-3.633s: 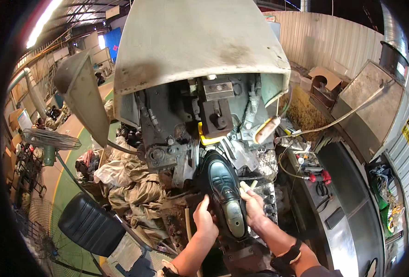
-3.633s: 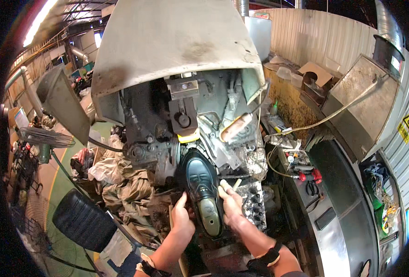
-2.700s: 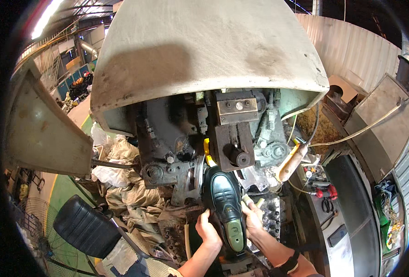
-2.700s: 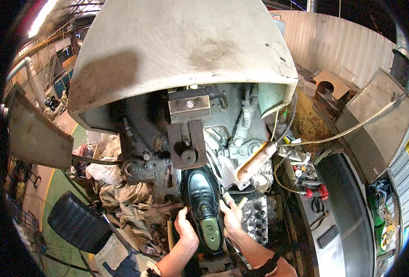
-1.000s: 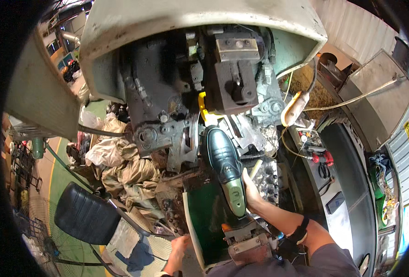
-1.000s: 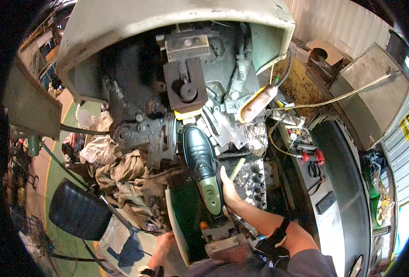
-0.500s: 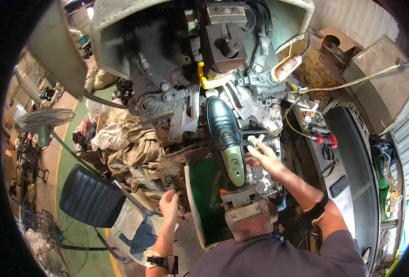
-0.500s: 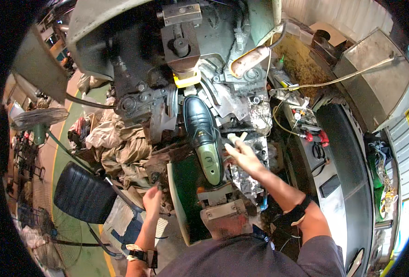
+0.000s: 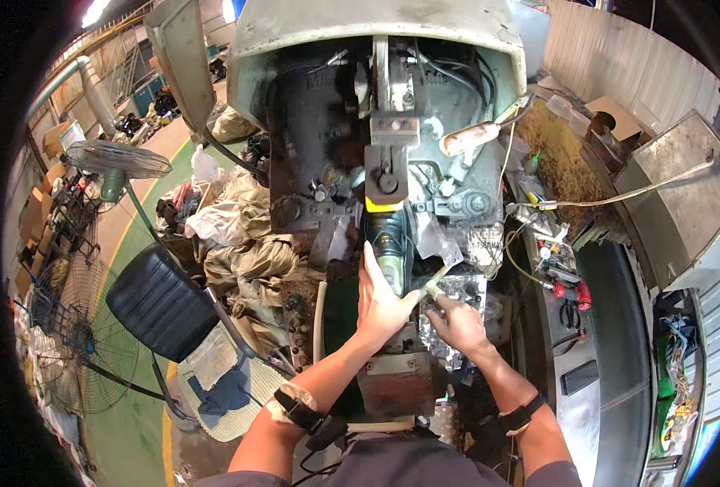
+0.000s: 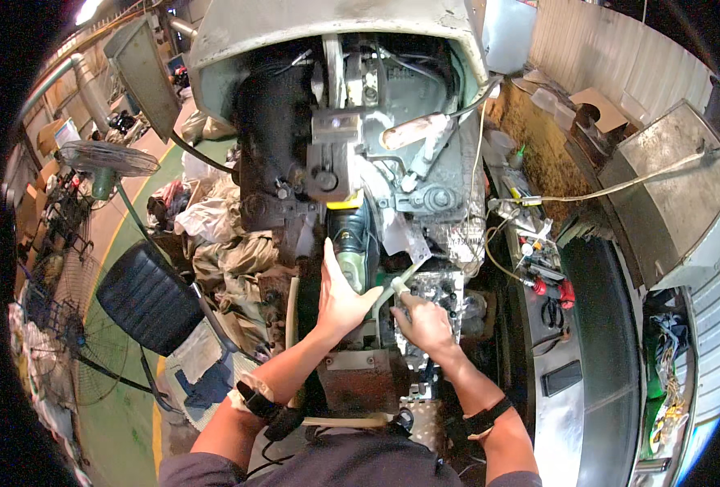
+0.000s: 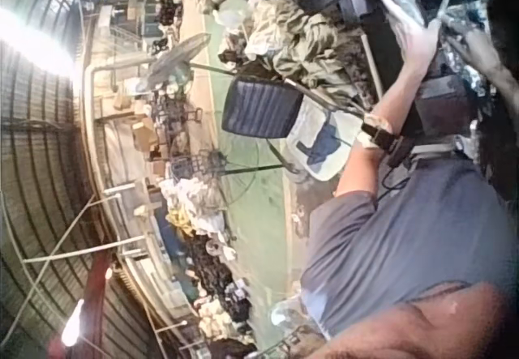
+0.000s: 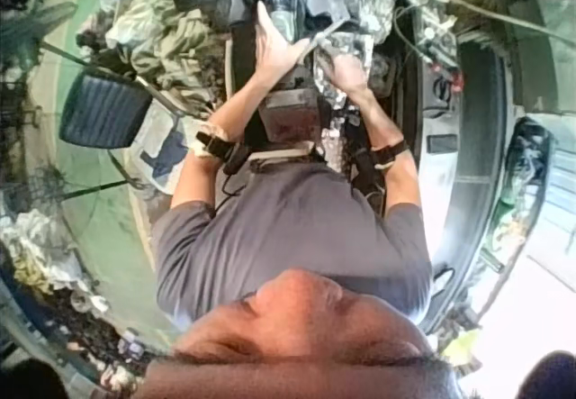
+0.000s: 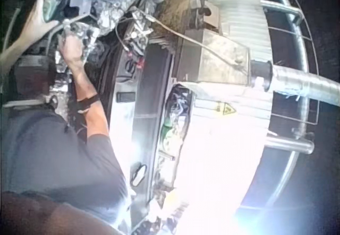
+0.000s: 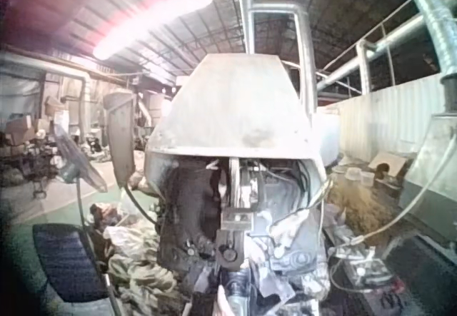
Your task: Operating a toe-lasting machine to shape shoe uppers over lasts and placing finished components on a conveyor belt.
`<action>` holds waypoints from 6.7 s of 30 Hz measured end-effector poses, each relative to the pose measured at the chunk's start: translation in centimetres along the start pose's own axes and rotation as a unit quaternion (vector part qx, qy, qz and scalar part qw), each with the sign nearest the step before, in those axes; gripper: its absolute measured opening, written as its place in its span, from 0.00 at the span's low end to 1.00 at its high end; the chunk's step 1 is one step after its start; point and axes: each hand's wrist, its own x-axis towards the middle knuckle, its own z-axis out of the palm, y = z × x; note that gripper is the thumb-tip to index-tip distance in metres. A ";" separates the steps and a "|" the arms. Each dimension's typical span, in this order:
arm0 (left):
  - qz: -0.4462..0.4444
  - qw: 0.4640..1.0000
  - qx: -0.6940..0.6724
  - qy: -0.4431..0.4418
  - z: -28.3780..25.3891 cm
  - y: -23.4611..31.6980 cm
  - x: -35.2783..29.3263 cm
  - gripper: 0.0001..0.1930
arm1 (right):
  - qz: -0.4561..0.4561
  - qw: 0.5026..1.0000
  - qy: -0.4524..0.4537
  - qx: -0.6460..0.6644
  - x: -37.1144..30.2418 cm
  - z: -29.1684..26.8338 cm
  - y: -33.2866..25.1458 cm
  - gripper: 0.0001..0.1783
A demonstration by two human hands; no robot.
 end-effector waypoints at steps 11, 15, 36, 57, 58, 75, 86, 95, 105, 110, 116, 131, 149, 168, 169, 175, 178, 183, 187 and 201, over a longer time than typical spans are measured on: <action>-0.024 1.000 0.017 0.004 0.4 0.6 0.1 0.60 | 0.010 0.986 0.142 0.084 -0.3 -0.1 0.3 0.13; -0.019 1.000 0.020 0.012 0.4 0.4 0.0 0.59 | 0.001 0.989 0.127 0.082 -0.3 -0.3 -0.1 0.11; -0.013 1.000 0.000 0.014 0.4 0.3 -0.3 0.58 | 0.019 0.986 0.124 0.113 -0.2 0.1 1.0 0.11; -0.002 1.000 0.004 0.021 0.2 0.3 -0.2 0.58 | 0.013 0.977 0.164 0.139 -0.1 0.3 1.1 0.10; 0.016 0.999 0.009 0.027 0.2 0.2 -0.3 0.57 | 0.019 0.978 0.158 0.135 -0.1 0.1 1.0 0.10; -0.010 0.999 -0.027 0.021 -0.3 0.0 -0.7 0.56 | -0.006 0.975 0.180 0.133 -0.3 -0.2 0.2 0.07; -0.042 0.989 -0.070 -0.121 -4.1 -0.6 -0.4 0.59 | 0.015 0.985 0.145 0.091 -0.7 0.0 0.4 0.09; -0.102 0.958 -0.222 -0.151 -6.0 -6.7 -2.1 0.36 | 0.001 0.970 0.120 0.211 3.1 1.1 -5.1 0.45; -0.150 0.954 -0.243 -0.097 -7.7 -8.3 -4.6 0.18 | 0.018 0.955 0.106 0.275 6.6 2.2 -10.2 0.74; -0.135 0.940 -0.313 -0.021 -10.1 -8.1 -3.9 0.14 | 0.255 0.807 -0.020 0.532 3.3 -4.7 -14.4 0.57; -0.098 0.801 -0.582 -0.101 -10.5 0.1 0.5 0.19 | 0.012 0.957 0.056 0.285 -7.3 -5.2 -13.7 0.63; -0.154 0.741 -0.612 -0.229 5.3 13.5 -8.9 0.20 | -0.097 0.938 0.251 0.218 -28.4 -6.1 -1.6 0.67; -0.039 0.776 -0.021 -0.629 24.4 7.5 -21.0 0.25 | 0.489 0.385 0.612 0.488 -77.5 -18.5 24.6 0.21; 0.354 0.804 0.130 -0.460 65.8 23.3 -5.4 0.26 | 0.553 0.727 0.389 0.118 -53.2 -7.9 22.7 0.43; 0.354 0.796 0.176 -0.459 68.2 25.0 -4.5 0.26 | 0.569 0.696 0.407 0.161 -53.6 -8.0 23.3 0.42; 0.507 0.727 0.194 -0.421 78.3 24.7 2.5 0.26 | 0.616 0.592 0.470 0.222 -51.3 -14.4 26.1 0.41; 0.407 0.635 0.149 -0.639 80.9 27.3 3.4 0.26 | 0.616 0.561 0.477 0.280 -50.1 -15.5 29.3 0.40; 0.136 0.517 -0.085 -0.841 85.6 33.0 -1.8 0.16 | 0.598 0.455 0.511 0.417 -48.1 -15.6 35.7 0.55; -0.232 0.686 0.081 -0.685 97.4 28.6 7.6 0.24 | 0.512 0.296 0.572 0.568 -44.8 -16.6 39.3 0.69; 0.003 0.774 0.178 -0.608 105.1 25.0 3.5 0.26 | 0.278 0.117 0.701 0.647 -49.5 -16.0 34.4 0.47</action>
